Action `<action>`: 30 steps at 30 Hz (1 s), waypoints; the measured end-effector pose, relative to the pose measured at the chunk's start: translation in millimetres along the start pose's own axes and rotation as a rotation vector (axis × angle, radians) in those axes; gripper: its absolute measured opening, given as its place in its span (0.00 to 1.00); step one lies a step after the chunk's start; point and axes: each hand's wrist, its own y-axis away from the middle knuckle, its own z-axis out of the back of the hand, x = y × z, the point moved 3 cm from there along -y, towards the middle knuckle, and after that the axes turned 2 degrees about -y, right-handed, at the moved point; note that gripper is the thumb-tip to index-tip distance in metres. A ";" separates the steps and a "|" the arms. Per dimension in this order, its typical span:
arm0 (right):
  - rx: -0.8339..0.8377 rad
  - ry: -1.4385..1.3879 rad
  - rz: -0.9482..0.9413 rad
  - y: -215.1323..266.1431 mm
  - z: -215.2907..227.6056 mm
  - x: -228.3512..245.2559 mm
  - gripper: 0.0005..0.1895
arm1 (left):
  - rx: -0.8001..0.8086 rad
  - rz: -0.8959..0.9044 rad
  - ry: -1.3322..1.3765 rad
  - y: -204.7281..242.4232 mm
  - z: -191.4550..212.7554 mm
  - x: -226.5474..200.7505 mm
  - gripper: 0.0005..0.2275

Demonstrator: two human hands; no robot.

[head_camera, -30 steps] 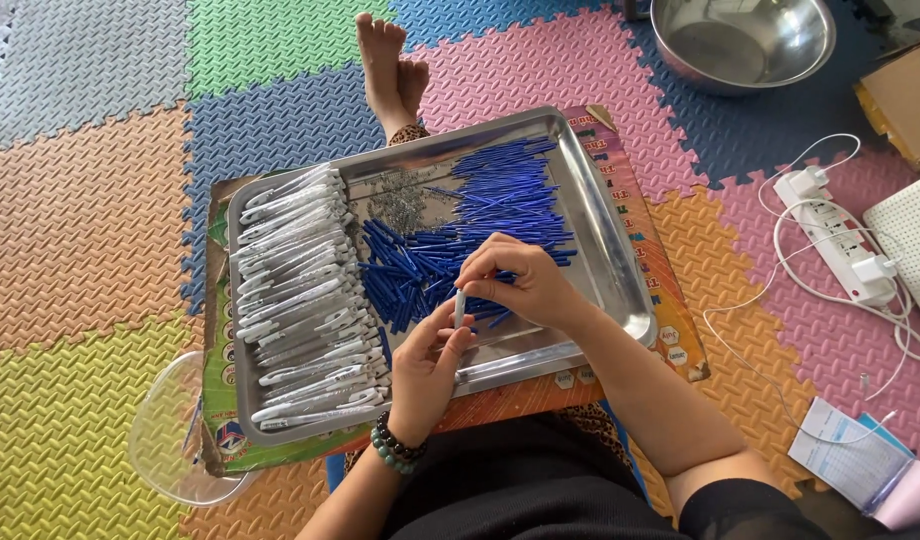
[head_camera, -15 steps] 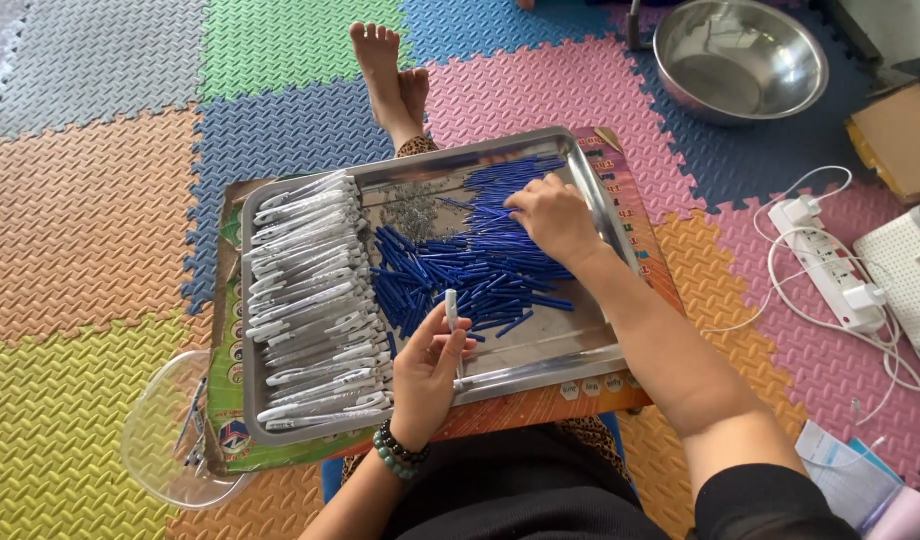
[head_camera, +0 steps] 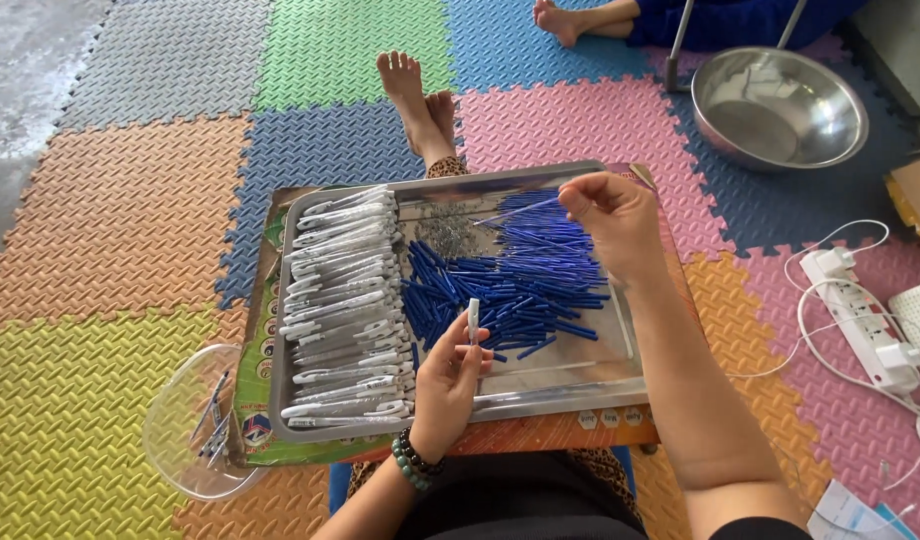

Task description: Assembling plastic pens by joining white barrels with blue caps on a metal tray.

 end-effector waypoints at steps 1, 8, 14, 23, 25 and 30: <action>-0.004 -0.002 -0.004 0.4 -5.1 4.3 0.07 | 0.003 0.004 -0.002 0.6 0.7 0.7 0.26; 0.028 0.098 0.160 16.8 -42.0 51.0 0.10 | 0.022 -0.021 -0.016 1.4 0.4 -5.5 0.23; 0.055 0.311 0.251 22.5 -51.3 67.6 0.10 | 0.026 -0.008 -0.013 3.2 0.6 -4.8 0.23; 0.109 0.388 0.215 23.8 -57.5 68.4 0.09 | 0.035 -0.017 -0.033 4.4 -0.6 -6.6 0.23; 0.122 0.394 0.219 21.3 -58.6 68.7 0.09 | 0.039 -0.026 -0.022 1.7 -0.8 -7.5 0.23; 0.239 0.378 0.201 21.9 -63.8 62.2 0.09 | 0.034 -0.013 -0.054 3.5 -2.1 -9.9 0.22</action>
